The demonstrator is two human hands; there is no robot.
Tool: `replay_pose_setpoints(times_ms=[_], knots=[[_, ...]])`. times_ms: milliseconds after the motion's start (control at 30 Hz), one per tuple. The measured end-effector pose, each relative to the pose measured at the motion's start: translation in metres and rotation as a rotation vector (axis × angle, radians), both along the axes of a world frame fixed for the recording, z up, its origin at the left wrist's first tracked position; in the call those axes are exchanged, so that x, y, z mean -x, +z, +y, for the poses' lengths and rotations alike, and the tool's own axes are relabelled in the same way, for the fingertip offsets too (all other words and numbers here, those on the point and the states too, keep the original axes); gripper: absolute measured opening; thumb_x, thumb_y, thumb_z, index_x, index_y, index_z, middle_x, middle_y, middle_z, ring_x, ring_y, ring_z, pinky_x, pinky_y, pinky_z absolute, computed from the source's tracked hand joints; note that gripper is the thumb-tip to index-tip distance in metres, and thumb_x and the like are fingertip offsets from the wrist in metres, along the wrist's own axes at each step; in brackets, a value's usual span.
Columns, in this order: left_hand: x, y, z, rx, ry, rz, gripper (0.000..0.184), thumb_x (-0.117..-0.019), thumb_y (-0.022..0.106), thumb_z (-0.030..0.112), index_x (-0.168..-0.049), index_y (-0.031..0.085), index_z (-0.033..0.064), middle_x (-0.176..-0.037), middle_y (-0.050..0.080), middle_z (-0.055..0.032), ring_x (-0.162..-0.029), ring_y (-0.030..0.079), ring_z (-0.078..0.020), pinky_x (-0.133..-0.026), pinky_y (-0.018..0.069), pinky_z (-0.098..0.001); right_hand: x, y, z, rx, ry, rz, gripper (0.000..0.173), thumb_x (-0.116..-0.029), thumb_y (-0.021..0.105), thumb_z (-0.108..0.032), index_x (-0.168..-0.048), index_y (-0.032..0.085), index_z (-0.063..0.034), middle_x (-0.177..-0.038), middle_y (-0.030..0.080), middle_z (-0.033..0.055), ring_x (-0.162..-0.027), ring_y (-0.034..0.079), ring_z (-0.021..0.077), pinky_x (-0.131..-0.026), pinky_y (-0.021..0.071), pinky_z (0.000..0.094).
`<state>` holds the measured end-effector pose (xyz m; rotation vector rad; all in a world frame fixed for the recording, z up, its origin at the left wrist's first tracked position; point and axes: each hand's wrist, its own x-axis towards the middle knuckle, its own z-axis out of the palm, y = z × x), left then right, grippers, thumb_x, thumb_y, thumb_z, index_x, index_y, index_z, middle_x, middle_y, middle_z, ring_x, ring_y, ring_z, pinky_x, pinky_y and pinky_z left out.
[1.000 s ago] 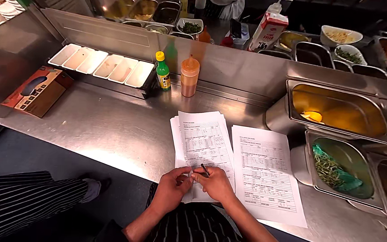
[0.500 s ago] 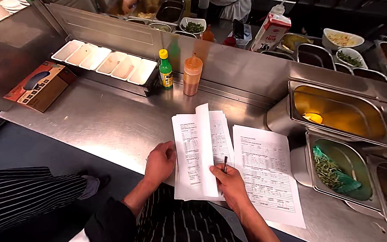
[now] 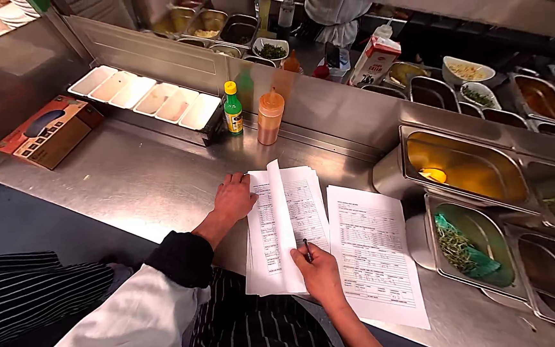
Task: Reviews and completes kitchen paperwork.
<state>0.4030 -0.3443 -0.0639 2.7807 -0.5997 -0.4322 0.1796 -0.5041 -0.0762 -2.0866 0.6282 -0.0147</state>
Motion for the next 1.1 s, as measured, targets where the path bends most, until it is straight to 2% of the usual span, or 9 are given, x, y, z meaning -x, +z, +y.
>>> replay_pose_setpoints(times_ms=[100, 167, 300, 367, 500, 700, 900, 1100], knots=[[-0.008, 0.003, 0.000, -0.039, 0.004, 0.059, 0.077, -0.0924, 0.071, 0.049, -0.153, 0.046, 0.0086, -0.156, 0.044, -0.0143, -0.143, 0.040, -0.0376, -0.109, 0.0430, -0.0558, 0.000, -0.007, 0.005, 0.049, 0.036, -0.005, 0.027, -0.0938, 0.067, -0.032, -0.077, 0.068, -0.0116, -0.062, 0.056, -0.0040, -0.054, 0.052, 0.0081, -0.052, 0.0441, 0.0293], [-0.015, 0.004, 0.000, -0.049, -0.002, 0.087, 0.081, -0.0898, 0.073, 0.052, -0.153, 0.047, 0.0095, -0.156, 0.043, -0.0140, -0.143, 0.039, -0.0379, -0.108, 0.0440, -0.0561, -0.001, -0.010, 0.007, 0.035, 0.053, 0.010, 0.027, -0.0940, 0.067, -0.034, -0.078, 0.069, -0.0126, -0.062, 0.057, -0.0040, -0.054, 0.053, 0.0080, -0.053, 0.0444, 0.0291], [-0.021, 0.008, -0.002, -0.048, -0.015, 0.043, 0.067, -0.0861, 0.077, 0.050, -0.138, 0.063, 0.0108, -0.144, 0.056, -0.0136, -0.136, 0.049, -0.0375, -0.103, 0.0488, -0.0577, -0.003, -0.015, 0.004, 0.021, 0.069, 0.064, 0.028, -0.0932, 0.066, -0.038, -0.078, 0.068, -0.0138, -0.063, 0.056, -0.0039, -0.056, 0.053, 0.0100, -0.055, 0.0451, 0.0331], [-0.019, 0.010, -0.003, -0.061, -0.014, 0.027, 0.059, -0.0868, 0.077, 0.049, -0.132, 0.067, 0.0117, -0.138, 0.060, -0.0131, -0.133, 0.052, -0.0367, -0.101, 0.0505, -0.0577, -0.003, -0.014, 0.003, 0.001, 0.071, 0.081, 0.026, -0.0929, 0.066, -0.037, -0.081, 0.071, -0.0143, -0.064, 0.058, -0.0044, -0.058, 0.055, 0.0094, -0.057, 0.0462, 0.0331], [-0.021, 0.014, -0.009, -0.080, -0.003, 0.045, 0.062, -0.0877, 0.077, 0.048, -0.134, 0.064, 0.0095, -0.133, 0.062, -0.0162, -0.130, 0.055, -0.0376, -0.100, 0.0515, -0.0571, -0.004, -0.014, 0.001, -0.006, 0.076, 0.104, 0.025, -0.0923, 0.067, -0.038, -0.082, 0.070, -0.0151, -0.065, 0.058, -0.0048, -0.058, 0.055, 0.0091, -0.057, 0.0463, 0.0328], [-0.026, 0.015, -0.014, -0.145, 0.033, 0.061, 0.071, -0.0853, 0.075, 0.057, -0.136, 0.063, 0.0076, -0.140, 0.056, -0.0198, -0.136, 0.049, -0.0405, -0.099, 0.0512, -0.0590, -0.006, -0.017, 0.000, -0.017, 0.068, 0.097, 0.026, -0.0940, 0.065, -0.037, -0.082, 0.071, -0.0153, -0.065, 0.059, -0.0049, -0.058, 0.055, 0.0088, -0.057, 0.0459, 0.0325], [-0.025, 0.023, -0.020, -0.175, 0.050, 0.069, 0.066, -0.0883, 0.074, 0.053, -0.134, 0.064, 0.0061, -0.133, 0.061, -0.0207, -0.132, 0.053, -0.0407, -0.098, 0.0516, -0.0588, -0.010, -0.011, -0.001, -0.017, 0.087, 0.176, 0.028, -0.0968, 0.063, -0.040, -0.084, 0.070, -0.0155, -0.067, 0.058, -0.0040, -0.062, 0.056, 0.0110, -0.061, 0.0459, 0.0357], [-0.013, 0.029, -0.024, -0.232, 0.029, 0.014, 0.046, -0.0948, 0.068, 0.042, -0.119, 0.071, 0.0026, -0.127, 0.066, -0.0192, -0.128, 0.056, -0.0408, -0.092, 0.0532, -0.0593, -0.012, -0.008, -0.001, -0.005, 0.091, 0.212, 0.029, -0.0967, 0.063, -0.040, -0.086, 0.071, -0.0152, -0.068, 0.059, -0.0030, -0.063, 0.056, 0.0120, -0.062, 0.0465, 0.0368]])
